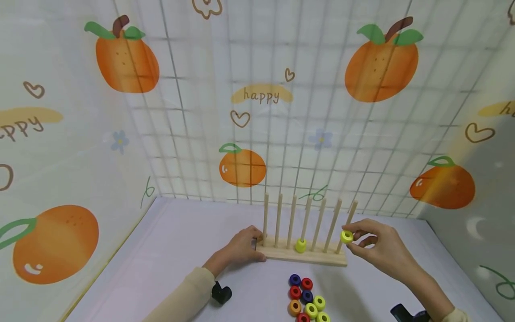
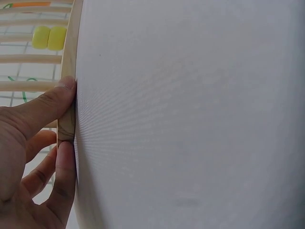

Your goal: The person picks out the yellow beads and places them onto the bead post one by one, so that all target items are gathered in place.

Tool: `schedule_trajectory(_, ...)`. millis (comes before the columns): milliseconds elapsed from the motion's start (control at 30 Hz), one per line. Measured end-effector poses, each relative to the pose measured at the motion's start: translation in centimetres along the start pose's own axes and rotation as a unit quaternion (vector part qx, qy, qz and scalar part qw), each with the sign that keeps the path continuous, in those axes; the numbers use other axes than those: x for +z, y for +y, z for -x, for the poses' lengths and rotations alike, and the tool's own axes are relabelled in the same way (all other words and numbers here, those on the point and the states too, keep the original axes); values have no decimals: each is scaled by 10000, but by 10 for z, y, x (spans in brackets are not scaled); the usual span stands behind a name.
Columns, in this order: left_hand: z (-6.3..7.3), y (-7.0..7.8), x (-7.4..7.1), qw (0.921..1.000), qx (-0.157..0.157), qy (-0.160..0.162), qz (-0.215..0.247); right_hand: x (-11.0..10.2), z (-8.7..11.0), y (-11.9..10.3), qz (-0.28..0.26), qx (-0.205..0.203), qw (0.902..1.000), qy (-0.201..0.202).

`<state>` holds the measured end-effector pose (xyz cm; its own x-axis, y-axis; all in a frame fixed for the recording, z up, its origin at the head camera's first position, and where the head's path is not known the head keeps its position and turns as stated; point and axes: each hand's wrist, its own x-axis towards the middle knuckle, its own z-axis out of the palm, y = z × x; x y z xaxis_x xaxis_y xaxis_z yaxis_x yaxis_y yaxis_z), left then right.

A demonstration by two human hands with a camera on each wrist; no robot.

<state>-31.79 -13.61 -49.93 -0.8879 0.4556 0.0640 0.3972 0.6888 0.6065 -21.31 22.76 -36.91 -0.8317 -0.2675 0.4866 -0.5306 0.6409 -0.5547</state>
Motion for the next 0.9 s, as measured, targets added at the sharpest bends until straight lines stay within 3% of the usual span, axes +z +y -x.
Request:
schedule_trajectory(367,-1,0,0,10000,-9,-22,-36,-1,-6,-7,149,32,9998,-83)
schedule_trajectory(900,0,0,0,10000,5,21,-65,-3,-15,-14,152,-256,9995,48)
